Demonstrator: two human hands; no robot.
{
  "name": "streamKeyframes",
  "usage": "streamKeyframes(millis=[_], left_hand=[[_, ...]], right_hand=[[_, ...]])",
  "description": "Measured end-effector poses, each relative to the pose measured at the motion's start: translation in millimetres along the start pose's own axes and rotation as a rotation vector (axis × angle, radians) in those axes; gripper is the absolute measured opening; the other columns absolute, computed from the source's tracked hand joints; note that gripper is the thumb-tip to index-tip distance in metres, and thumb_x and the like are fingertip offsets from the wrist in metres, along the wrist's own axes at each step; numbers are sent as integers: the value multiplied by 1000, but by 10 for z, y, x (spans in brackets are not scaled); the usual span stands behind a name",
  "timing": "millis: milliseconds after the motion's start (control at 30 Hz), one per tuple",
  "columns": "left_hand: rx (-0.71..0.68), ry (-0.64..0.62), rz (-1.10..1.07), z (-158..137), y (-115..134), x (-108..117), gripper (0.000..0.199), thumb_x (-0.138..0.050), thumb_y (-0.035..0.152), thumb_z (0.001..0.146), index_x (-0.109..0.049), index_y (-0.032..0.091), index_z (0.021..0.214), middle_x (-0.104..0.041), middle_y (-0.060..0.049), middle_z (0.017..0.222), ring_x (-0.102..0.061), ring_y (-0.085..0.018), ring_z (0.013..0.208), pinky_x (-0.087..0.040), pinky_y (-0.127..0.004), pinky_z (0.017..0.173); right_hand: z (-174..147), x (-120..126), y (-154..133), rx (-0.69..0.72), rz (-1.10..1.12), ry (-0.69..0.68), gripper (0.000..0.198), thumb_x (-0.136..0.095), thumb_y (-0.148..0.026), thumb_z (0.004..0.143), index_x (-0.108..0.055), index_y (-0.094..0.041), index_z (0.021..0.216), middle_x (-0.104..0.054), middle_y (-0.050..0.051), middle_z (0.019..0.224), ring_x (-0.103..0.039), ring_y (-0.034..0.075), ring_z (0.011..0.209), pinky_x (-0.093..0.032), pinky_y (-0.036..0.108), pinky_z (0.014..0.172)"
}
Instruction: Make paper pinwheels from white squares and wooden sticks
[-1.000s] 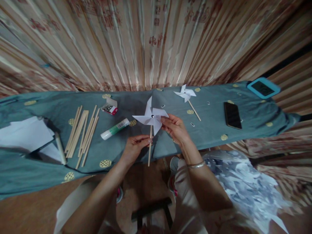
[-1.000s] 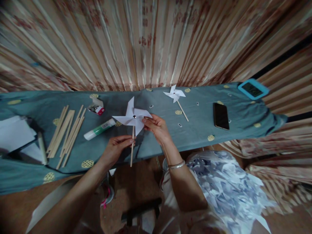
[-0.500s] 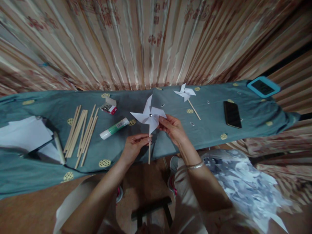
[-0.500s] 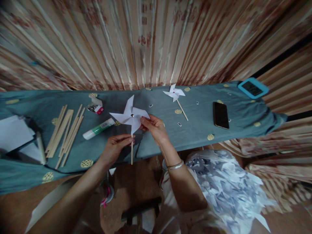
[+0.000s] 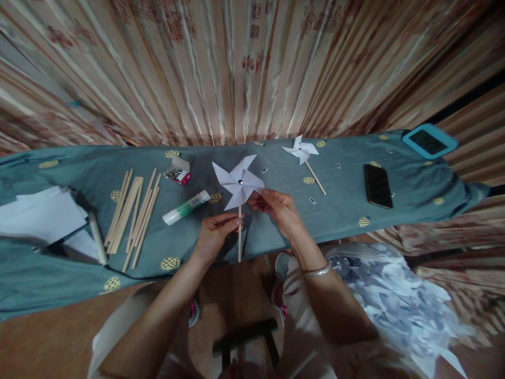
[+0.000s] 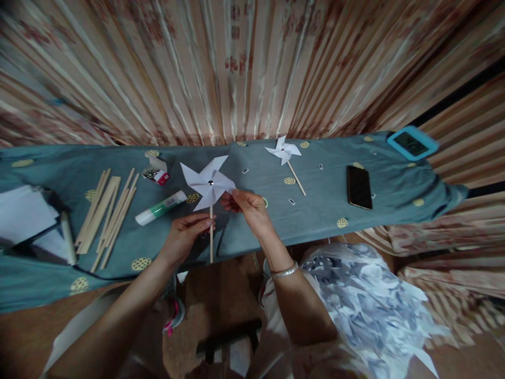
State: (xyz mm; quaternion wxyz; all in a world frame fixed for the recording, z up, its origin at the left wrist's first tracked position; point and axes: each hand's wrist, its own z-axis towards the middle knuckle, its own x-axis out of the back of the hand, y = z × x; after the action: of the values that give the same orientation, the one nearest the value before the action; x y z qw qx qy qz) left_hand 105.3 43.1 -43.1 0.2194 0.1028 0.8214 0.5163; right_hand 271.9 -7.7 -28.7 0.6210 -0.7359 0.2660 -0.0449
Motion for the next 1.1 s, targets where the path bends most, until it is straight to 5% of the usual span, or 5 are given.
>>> streamKeyframes(millis=[167,433,1100], left_hand=[[-13,22,23,2,-7,13,41,-91,43,47,-79,17,75,-74,-5,69,-64,-14,61,-53,-25,63],[-4,5,33,-19,9,-20,42,-91,44,45,-79,16,74,-75,-6,72,-64,-15,59,-54,-28,63],[-24,45,52,5,-13,9,42,-90,44,47,-79,16,77,-75,-5,72,-64,-16,63,-53,-28,67]], right_hand=[[-10,-1,14,-16,-52,-33,45,-76,-63,64,-76,-21,79,-76,4,77,-66,16,68,-51,29,65],[63,64,-3,126,-131,96,41,-80,-60,59,-73,-23,75,-69,-2,67,-57,12,61,-45,25,60],[-29,-61,-8,106,-124,-28,34,-78,-53,64,-67,-21,60,-63,-2,62,-53,12,61,-45,26,65]])
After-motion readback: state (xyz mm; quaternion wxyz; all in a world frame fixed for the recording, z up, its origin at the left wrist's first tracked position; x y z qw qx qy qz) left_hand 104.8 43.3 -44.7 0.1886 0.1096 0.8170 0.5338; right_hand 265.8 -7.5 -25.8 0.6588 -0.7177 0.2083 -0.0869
